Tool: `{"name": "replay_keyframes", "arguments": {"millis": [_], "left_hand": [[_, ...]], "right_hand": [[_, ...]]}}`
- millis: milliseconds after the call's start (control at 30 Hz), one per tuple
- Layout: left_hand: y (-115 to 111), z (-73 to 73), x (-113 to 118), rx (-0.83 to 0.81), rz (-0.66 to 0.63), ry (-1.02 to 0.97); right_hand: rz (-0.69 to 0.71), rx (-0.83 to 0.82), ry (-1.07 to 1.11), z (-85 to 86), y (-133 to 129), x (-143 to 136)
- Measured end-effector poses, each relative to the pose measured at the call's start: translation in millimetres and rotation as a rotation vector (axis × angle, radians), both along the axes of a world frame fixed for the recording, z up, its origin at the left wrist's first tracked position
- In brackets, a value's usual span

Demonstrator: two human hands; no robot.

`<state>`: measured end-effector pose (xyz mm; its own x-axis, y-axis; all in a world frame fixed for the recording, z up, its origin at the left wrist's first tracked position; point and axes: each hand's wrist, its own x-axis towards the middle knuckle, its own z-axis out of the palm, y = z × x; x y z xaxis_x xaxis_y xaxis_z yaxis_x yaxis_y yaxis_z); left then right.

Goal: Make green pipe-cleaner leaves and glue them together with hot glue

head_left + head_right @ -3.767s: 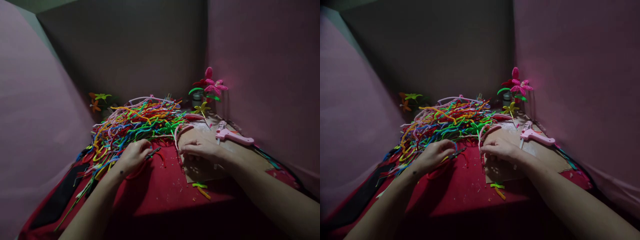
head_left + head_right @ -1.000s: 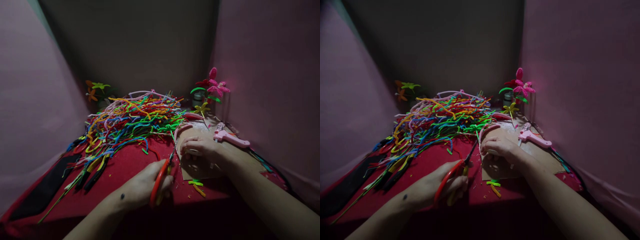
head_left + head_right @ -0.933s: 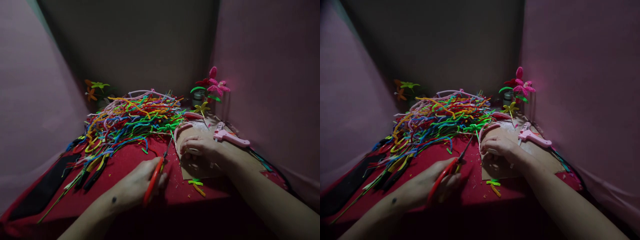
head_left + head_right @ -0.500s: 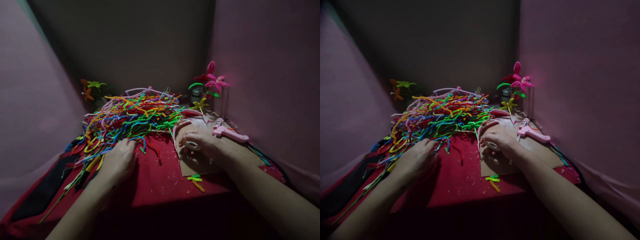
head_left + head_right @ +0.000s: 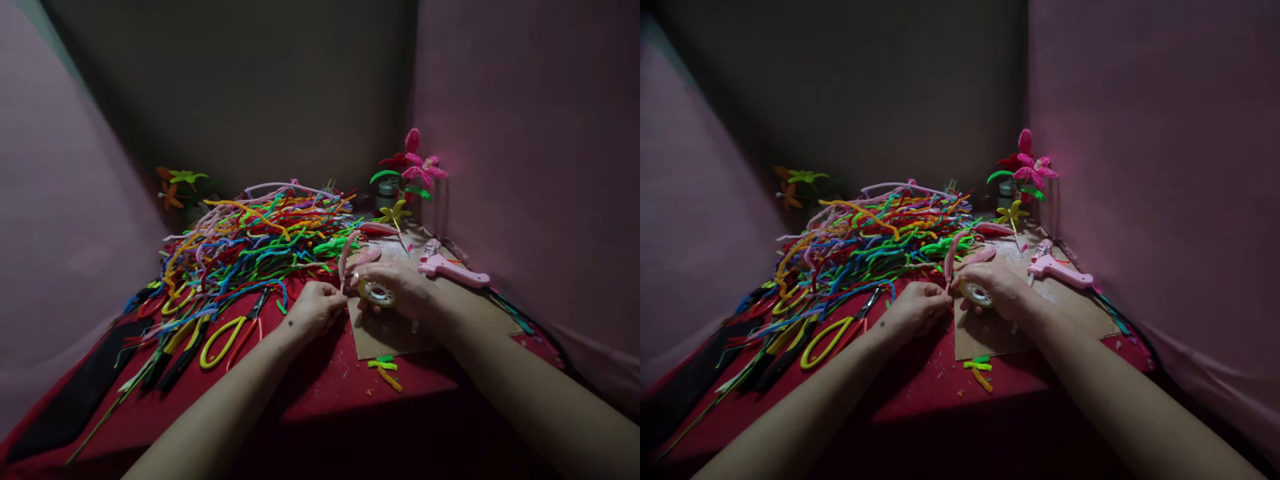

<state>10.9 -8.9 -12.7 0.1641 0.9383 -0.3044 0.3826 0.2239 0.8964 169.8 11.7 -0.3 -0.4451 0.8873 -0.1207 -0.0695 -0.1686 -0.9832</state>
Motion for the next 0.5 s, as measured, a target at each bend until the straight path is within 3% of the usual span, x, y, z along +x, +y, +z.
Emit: {"name": "replay_keyframes", "arguments": {"millis": [167,300,500], "left_hand": [[-10.0,7.9,3.0,0.054,-0.019,-0.188],[-9.0,14.5,-5.1,0.02,-0.117,-0.267],[-9.9,9.3,-16.9,-0.148,-0.187,-0.437]], "right_hand": [[0.173,-0.038,0.156,-3.5,-1.9,-0.8],[0.057,-0.042,0.33,-4.4,-3.0,-1.6],[0.093,-0.033,0.391,-2.4,-3.6,-1.1]]}}
